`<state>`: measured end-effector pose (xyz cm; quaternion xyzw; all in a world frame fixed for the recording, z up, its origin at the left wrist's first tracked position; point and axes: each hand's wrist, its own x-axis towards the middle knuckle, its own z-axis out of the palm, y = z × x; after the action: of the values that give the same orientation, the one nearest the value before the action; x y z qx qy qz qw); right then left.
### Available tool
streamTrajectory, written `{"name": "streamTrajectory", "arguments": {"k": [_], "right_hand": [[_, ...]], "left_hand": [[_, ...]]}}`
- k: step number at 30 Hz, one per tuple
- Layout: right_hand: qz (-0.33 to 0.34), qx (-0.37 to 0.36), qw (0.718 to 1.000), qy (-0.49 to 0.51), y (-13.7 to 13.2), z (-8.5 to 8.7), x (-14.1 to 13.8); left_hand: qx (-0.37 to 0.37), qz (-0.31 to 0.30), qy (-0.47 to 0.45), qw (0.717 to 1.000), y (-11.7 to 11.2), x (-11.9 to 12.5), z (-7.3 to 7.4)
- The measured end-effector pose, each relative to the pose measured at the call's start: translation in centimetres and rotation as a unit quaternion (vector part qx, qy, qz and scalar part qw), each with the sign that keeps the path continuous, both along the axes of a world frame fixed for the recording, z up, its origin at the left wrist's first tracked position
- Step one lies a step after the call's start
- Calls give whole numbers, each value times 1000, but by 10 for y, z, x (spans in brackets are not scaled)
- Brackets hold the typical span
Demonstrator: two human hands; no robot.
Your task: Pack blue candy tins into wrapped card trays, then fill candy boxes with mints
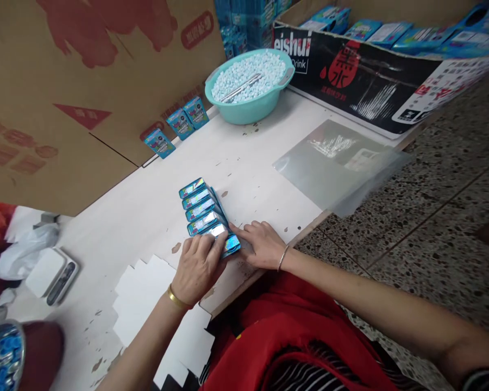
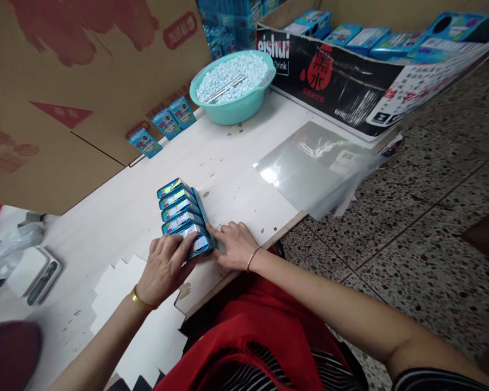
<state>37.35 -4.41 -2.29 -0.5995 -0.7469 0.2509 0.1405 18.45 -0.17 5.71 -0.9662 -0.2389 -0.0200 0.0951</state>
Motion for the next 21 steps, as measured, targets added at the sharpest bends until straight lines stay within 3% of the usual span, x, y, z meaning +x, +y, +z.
{"name": "streamTrajectory", "arguments": {"k": [6,10,14,17,21], "right_hand": [[-21,2,1000,-2,1,1,-3],[-20,0,1000,0,1,1,-4],[-12,8,1000,9,0,-1,-2],[9,4,1000,28,1,-4,3],[45,-4,997,58,2,-9,8]], "left_hand": [[31,37,-53,997,-4,-23,-19],[41,71,-32,996,-14,-22,-32],[19,119,-46,992,-16,-10,-19],[-52,147,-85,984,1,2,-7],[-103,137,-41,984,27,18,-13]]}}
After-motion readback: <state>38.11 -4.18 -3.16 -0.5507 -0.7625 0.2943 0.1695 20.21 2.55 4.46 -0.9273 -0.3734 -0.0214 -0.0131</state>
